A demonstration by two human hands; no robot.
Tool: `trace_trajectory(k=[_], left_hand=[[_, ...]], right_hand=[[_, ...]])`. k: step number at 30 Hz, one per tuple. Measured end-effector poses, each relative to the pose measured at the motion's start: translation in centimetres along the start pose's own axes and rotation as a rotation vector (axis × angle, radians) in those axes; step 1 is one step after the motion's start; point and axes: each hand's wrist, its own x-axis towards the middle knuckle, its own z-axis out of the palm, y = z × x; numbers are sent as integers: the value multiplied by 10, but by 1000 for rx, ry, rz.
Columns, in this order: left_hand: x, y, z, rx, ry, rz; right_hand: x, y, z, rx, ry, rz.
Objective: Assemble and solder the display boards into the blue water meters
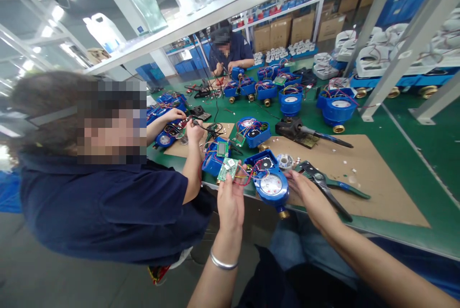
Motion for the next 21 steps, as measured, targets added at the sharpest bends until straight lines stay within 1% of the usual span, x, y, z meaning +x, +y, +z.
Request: trace_trajectory(k=[2, 5, 7, 9, 12, 15, 19, 21], left_hand=[[4, 2, -1, -74, 35, -143], [13, 6, -4, -137, 143, -349], [17, 7, -7, -145, 194, -428], [18, 8, -8, -140, 220, -466], [14, 9, -6, -122, 220, -469], [7, 12, -3, -92, 156, -450], [-2, 13, 1, 6, 102, -333], [-7, 13, 3, 50, 38, -277]], right_hand=[[0, 1, -3, 61, 1, 37], [1, 4, -8, 67, -4, 60], [1, 4, -10, 77, -13, 68], [0, 3, -12, 89, -11, 66], [-2, 0, -13, 106, 7, 69], [-2, -1, -14, 130, 6, 82], [-2, -1, -16, 129, 16, 66], [-2, -1, -17, 107, 30, 48]])
